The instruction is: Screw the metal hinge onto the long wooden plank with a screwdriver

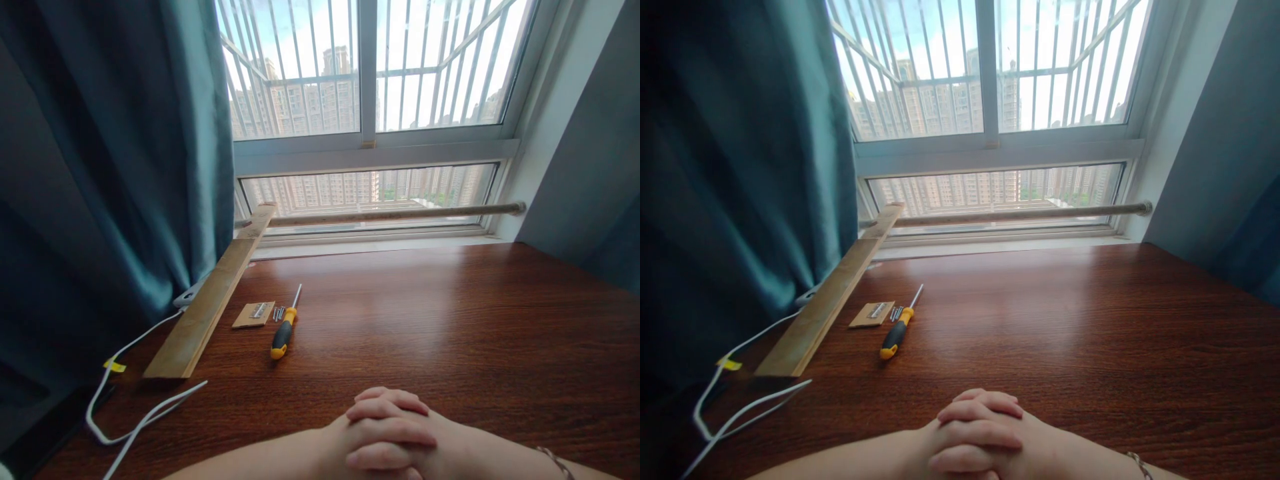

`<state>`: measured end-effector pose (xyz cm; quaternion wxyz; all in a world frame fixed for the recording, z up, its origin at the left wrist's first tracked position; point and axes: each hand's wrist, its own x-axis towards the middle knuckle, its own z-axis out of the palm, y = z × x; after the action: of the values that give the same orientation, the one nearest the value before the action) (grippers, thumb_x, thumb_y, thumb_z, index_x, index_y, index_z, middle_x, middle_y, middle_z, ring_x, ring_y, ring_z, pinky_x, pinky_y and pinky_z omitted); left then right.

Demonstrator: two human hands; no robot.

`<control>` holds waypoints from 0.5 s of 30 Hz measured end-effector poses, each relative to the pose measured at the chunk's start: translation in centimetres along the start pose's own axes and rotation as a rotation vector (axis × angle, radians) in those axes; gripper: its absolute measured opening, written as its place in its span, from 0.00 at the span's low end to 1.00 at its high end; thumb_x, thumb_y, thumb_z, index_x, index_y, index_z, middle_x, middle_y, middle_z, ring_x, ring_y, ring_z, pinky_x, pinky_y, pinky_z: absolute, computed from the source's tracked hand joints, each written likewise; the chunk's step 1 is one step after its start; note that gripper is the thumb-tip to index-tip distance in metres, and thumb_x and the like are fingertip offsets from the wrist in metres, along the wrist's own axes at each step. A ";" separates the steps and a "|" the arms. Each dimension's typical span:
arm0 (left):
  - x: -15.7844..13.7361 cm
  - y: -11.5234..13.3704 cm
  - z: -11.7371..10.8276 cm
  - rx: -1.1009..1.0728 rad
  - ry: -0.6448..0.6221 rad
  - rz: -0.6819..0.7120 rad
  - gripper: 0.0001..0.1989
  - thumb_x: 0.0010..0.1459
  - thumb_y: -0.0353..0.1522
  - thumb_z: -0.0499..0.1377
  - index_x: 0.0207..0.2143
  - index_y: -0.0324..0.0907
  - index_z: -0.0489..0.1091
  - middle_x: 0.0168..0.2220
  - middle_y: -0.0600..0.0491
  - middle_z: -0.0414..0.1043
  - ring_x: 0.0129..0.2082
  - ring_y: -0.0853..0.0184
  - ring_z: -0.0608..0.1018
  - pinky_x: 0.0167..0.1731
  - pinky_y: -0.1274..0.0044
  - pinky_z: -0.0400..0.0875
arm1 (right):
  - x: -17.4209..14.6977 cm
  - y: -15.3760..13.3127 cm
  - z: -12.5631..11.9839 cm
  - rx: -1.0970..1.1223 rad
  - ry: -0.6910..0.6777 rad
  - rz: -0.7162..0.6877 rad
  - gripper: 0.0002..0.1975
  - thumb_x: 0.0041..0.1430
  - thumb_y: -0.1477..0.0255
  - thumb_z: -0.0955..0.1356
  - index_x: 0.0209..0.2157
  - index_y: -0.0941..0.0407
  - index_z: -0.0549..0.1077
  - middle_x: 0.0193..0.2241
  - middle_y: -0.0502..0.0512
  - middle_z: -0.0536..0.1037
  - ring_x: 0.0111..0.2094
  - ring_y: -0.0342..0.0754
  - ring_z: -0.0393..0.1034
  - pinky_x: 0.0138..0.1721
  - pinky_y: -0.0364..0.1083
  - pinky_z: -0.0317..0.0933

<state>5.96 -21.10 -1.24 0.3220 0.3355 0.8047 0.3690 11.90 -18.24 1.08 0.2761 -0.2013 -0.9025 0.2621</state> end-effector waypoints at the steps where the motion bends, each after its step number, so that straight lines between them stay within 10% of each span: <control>1: -0.2 0.2 0.5 -0.013 0.093 -0.017 0.18 0.54 0.40 0.51 0.48 0.58 0.66 0.51 0.50 0.66 0.45 0.51 0.73 0.32 0.64 0.69 | 0.0 0.1 0.2 0.002 0.004 0.007 0.22 0.49 0.67 0.71 0.47 0.38 0.70 0.44 0.45 0.74 0.45 0.45 0.69 0.45 0.41 0.64; 5: -1.0 1.8 2.2 -0.136 0.422 -0.111 0.19 0.54 0.38 0.50 0.49 0.60 0.65 0.54 0.52 0.64 0.51 0.45 0.67 0.41 0.53 0.63 | -0.2 0.5 0.7 0.008 0.022 0.033 0.16 0.57 0.66 0.65 0.48 0.43 0.69 0.43 0.47 0.74 0.42 0.42 0.70 0.42 0.44 0.63; 15: -0.3 0.8 0.8 0.006 0.282 -0.055 0.14 0.52 0.41 0.52 0.40 0.53 0.72 0.47 0.50 0.70 0.38 0.57 0.76 0.28 0.68 0.70 | -0.4 0.7 0.9 0.101 0.032 0.071 0.16 0.57 0.66 0.65 0.47 0.40 0.69 0.39 0.45 0.76 0.38 0.40 0.71 0.44 0.43 0.63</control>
<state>6.98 -20.65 -0.91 0.2149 0.2591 0.8519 0.4012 11.80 -18.21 -0.11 0.2907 -0.2229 -0.8759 0.3138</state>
